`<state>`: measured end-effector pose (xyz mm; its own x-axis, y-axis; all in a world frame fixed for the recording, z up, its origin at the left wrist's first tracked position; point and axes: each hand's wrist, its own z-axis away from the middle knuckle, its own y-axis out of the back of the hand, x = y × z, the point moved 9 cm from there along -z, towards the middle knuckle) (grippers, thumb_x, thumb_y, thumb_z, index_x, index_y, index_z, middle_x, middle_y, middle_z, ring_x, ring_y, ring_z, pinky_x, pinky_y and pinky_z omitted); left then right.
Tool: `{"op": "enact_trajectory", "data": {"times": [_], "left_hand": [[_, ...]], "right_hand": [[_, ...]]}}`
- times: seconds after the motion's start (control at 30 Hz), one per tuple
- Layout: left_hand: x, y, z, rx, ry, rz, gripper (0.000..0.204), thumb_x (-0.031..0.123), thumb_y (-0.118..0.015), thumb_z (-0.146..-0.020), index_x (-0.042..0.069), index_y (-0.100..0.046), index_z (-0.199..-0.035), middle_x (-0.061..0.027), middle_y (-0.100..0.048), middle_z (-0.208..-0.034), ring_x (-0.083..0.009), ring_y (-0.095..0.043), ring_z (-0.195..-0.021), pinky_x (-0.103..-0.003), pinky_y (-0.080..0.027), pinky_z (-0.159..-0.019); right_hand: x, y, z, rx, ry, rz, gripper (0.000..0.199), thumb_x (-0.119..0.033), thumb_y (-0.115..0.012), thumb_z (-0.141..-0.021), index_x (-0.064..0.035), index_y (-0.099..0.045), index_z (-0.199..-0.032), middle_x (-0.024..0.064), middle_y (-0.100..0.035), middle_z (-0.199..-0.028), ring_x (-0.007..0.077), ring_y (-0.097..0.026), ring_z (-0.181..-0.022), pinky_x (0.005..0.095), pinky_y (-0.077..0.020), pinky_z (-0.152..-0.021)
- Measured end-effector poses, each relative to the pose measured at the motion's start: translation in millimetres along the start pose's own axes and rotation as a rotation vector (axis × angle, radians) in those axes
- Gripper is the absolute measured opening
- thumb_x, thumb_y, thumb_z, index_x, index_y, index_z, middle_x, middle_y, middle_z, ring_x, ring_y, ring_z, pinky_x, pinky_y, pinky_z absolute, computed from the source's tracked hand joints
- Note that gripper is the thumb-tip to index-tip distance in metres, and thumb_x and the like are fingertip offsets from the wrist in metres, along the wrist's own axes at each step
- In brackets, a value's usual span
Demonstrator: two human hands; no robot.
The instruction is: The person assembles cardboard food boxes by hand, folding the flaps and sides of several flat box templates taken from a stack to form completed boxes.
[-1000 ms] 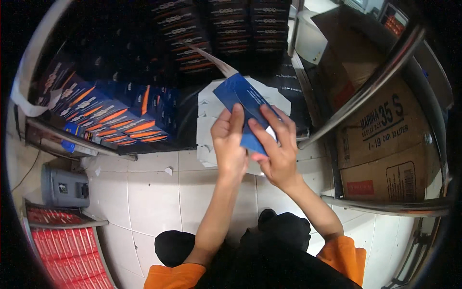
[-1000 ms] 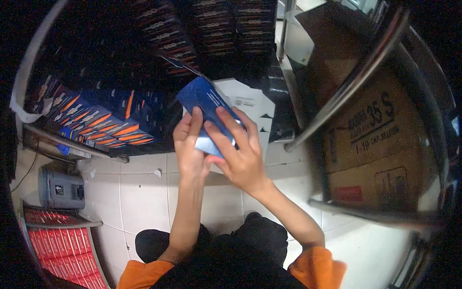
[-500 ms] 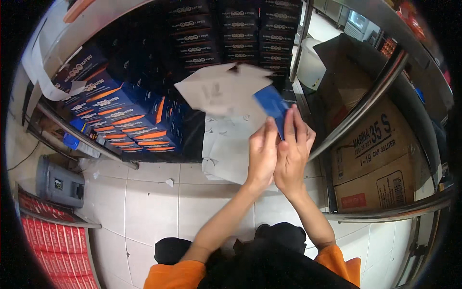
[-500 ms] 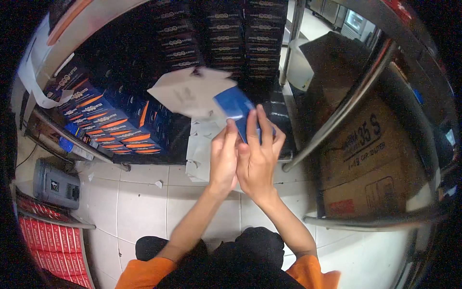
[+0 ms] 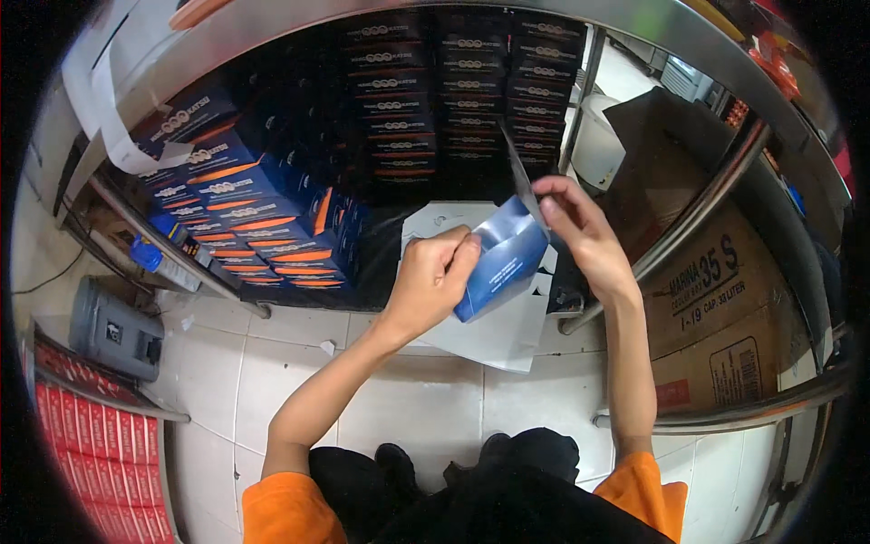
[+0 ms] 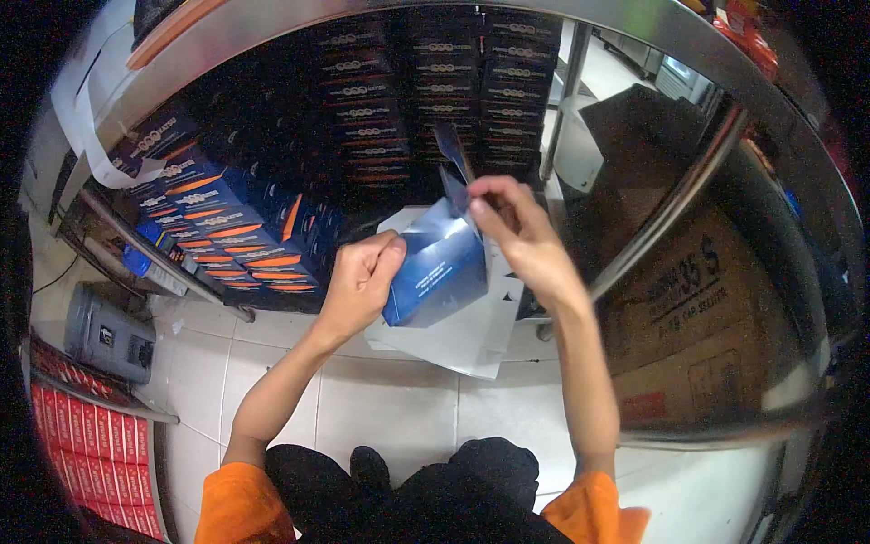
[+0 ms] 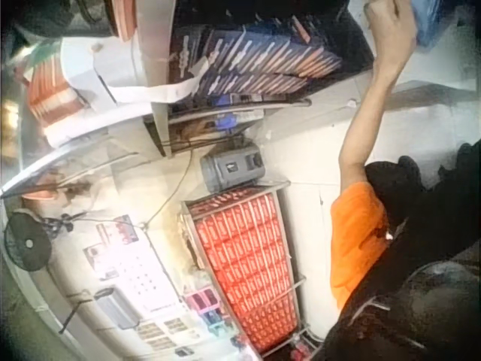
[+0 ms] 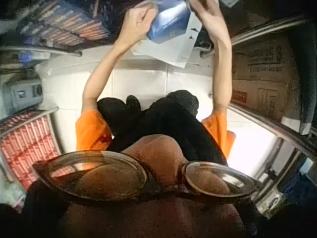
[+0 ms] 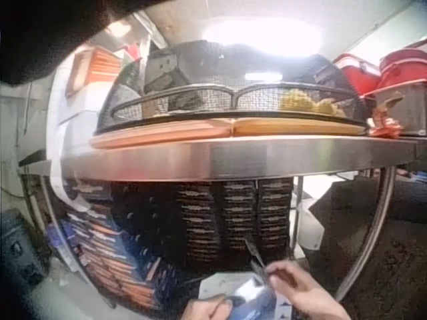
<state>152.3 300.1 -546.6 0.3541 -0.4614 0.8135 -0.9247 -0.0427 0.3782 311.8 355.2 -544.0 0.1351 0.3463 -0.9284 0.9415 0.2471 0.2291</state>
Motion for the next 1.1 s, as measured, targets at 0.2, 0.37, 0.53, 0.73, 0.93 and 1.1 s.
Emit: {"op": "enact_trajectory", "data": {"times": [0.2, 0.37, 0.53, 0.73, 0.93, 1.1], "left_hand": [[2.4, 8.9, 6.2, -0.008, -0.01, 0.046, 0.027, 0.012, -0.042, -0.08, -0.002, -0.035, -0.058, -0.003, -0.029, -0.052, -0.0066, -0.03, -0.051, -0.029, -0.025, -0.045], [-6.2, -8.8, 5.9, -0.156, 0.028, 0.01, 0.029, 0.014, -0.043, -0.079, 0.0, -0.038, -0.054, -0.0004, -0.032, -0.048, -0.0062, -0.032, -0.048, -0.028, -0.027, -0.043], [-9.8, 1.0, 1.9, -0.191, 0.116, 0.198, 0.028, 0.015, -0.043, -0.08, 0.001, -0.04, -0.055, 0.0023, -0.038, -0.053, -0.0043, -0.035, -0.054, -0.026, -0.029, -0.048], [-24.9, 79.5, 50.8, 0.547, -0.054, -0.31, 0.058, 0.025, -0.051, -0.089, -0.005, -0.023, -0.13, -0.0212, -0.023, -0.137, -0.0315, -0.027, -0.126, -0.04, -0.018, -0.105], [-52.3, 50.0, 52.4, 0.133, 0.307, 0.491, 0.044, 0.02, -0.051, -0.091, 0.001, -0.036, -0.128, -0.011, -0.045, -0.126, -0.0163, -0.038, -0.121, -0.03, -0.03, -0.099], [-26.0, 56.8, 50.0, 0.232, 0.218, 0.82, 0.043, 0.033, -0.032, -0.097, 0.001, -0.041, -0.124, -0.0087, -0.047, -0.123, -0.013, -0.044, -0.112, -0.029, -0.038, -0.091]], "right_hand": [[14.4, -12.6, 3.2, -0.063, -0.108, 0.069, 0.028, -0.031, -0.057, -0.087, -0.0066, -0.059, -0.101, 0.003, -0.045, -0.092, 0.0116, -0.043, -0.08, 0.0251, -0.0377, -0.073], [-53.3, -42.4, 22.3, -0.2, 0.377, 0.493, 0.019, -0.012, -0.069, -0.07, 0.0021, -0.059, -0.078, 0.0132, -0.044, -0.087, 0.0275, -0.046, -0.083, 0.0354, -0.0383, -0.074], [-34.4, -59.9, 39.0, -0.409, 0.398, 0.572, 0.074, -0.041, -0.077, -0.061, -0.0002, -0.048, -0.115, 0.0273, -0.035, -0.125, 0.037, -0.034, -0.12, 0.0389, -0.031, -0.099], [31.9, 22.1, 26.6, 0.195, -0.251, -0.182, 0.088, -0.051, -0.069, -0.07, 0.0072, -0.038, -0.128, 0.023, -0.048, -0.123, 0.0282, -0.045, -0.117, 0.0358, -0.0317, -0.101], [29.9, 41.0, 15.5, 0.513, -0.04, 0.221, 0.083, -0.051, -0.06, -0.079, 0.0103, -0.034, -0.129, 0.0241, -0.05, -0.121, 0.0294, -0.048, -0.113, 0.0361, -0.0325, -0.099], [34.3, 26.6, 6.7, 0.357, -0.093, 0.027, 0.071, -0.041, -0.063, -0.08, 0.0064, -0.04, -0.127, 0.0265, -0.041, -0.129, 0.0327, -0.039, -0.121, 0.0376, -0.0286, -0.102]]}}
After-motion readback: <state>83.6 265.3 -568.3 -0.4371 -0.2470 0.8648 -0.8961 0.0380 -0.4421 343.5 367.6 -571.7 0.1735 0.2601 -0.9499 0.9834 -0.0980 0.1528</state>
